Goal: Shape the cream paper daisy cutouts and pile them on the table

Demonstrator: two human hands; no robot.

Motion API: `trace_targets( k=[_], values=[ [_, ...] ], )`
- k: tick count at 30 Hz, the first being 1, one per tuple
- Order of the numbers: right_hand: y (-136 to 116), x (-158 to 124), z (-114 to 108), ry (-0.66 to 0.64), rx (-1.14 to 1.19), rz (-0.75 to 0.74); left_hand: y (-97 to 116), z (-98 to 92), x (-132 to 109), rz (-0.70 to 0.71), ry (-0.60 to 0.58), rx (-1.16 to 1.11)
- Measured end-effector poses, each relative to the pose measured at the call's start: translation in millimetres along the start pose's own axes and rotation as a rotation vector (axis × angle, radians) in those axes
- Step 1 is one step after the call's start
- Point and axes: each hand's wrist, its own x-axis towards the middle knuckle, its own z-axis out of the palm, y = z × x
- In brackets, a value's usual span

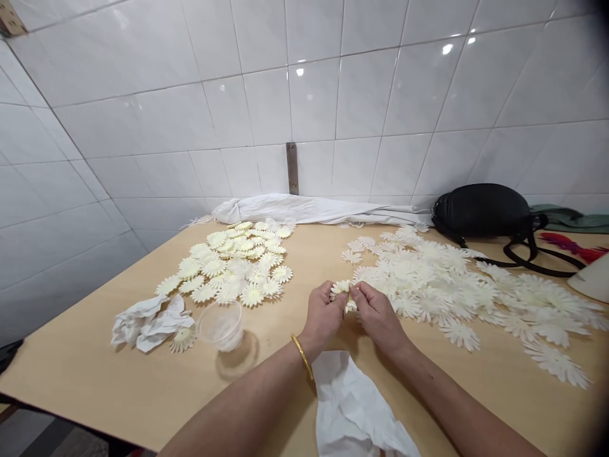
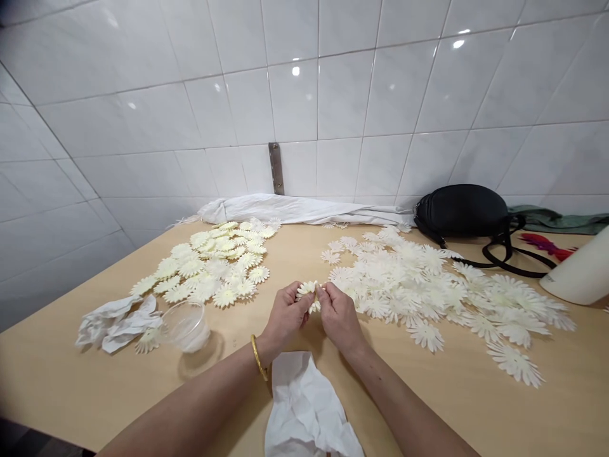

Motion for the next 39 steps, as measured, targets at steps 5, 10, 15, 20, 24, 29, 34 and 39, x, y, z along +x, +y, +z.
trace_targets(
  k=[5, 10, 15, 20, 24, 29, 34, 39],
  values=[
    [0.0, 0.3, 1.8, -0.013, -0.004, -0.009, -2.6, -1.0, 1.5, 0.017, 0.013, 0.021],
    [1.5, -0.4, -0.3, 0.026, 0.013, -0.008, -4.0, -0.2, 3.2, -0.122, -0.013, -0.065],
    [12.5, 9.7, -9.1, 0.207, 0.239, 0.101, -1.9, -5.8, 4.9, -0.140, -0.147, -0.281],
    [10.0, 11.2, -9.5, 0.011, 0.611, 0.151, -4.2, -9.1, 7.2, -0.096, -0.079, -0.267],
    [2.8, 3.5, -5.7, -0.247, 0.580, 0.151, -8.8, -9.4, 8.2, 0.017, 0.033, -0.154],
    [7.8, 6.4, -10.7, -0.018, 0.369, 0.122, -6.2, -10.1, 7.6, -0.061, 0.049, -0.161],
    [9.2, 8.1, -12.4, 0.046, 0.192, 0.042, 1.7, -8.4, 3.9, -0.074, -0.075, -0.230],
    [7.6, 8.3, -14.3, 0.029, -0.060, -0.097, 0.4, -12.0, 3.7, 0.025, -0.011, -0.211]
  ],
)
